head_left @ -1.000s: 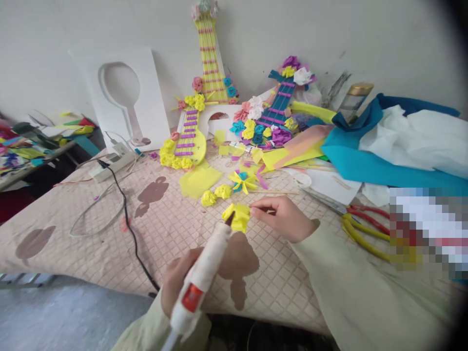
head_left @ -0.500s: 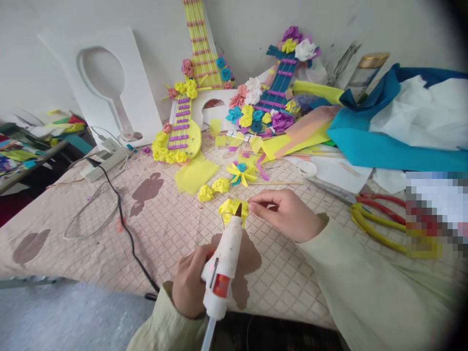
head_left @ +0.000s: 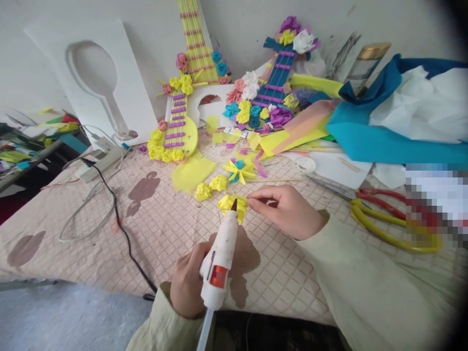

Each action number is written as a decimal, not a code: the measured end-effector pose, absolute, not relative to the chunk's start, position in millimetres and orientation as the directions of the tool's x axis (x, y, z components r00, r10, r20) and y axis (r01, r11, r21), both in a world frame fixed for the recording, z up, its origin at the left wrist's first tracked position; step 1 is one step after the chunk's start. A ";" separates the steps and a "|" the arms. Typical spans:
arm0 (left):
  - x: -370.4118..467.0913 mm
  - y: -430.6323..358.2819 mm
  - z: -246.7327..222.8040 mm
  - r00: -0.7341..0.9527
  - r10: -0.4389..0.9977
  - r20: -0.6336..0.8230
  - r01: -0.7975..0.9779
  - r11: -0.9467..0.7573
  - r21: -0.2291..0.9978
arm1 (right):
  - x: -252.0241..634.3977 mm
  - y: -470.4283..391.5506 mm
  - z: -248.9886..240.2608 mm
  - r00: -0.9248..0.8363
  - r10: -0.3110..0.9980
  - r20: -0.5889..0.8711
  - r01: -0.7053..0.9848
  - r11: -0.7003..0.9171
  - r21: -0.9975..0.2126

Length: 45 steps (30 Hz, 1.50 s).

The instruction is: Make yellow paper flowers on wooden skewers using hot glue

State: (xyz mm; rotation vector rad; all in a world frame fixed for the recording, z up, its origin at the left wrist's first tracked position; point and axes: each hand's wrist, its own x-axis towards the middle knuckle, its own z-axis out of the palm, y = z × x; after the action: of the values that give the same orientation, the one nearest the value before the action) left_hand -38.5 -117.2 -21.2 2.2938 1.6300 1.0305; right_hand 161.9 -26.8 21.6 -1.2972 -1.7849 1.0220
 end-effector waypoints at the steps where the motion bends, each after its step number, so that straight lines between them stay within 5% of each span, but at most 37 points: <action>1: -38.7 -117.1 -21.4 0.185 0.877 0.443 0.779 -0.406 0.478 | 161.9 -26.9 21.7 -0.260 0.962 0.081 0.418 0.188 -0.889; 45: -38.0 -116.8 -21.5 0.242 0.898 0.368 0.813 -0.395 0.427 | 162.7 -25.9 18.9 -0.273 0.958 0.090 0.414 0.202 -0.888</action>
State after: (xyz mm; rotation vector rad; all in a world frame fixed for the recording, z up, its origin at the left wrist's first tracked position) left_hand -38.0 -116.8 -21.5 2.3558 1.6368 0.8585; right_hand 162.7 -25.9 18.9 -1.2827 -1.8018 1.0221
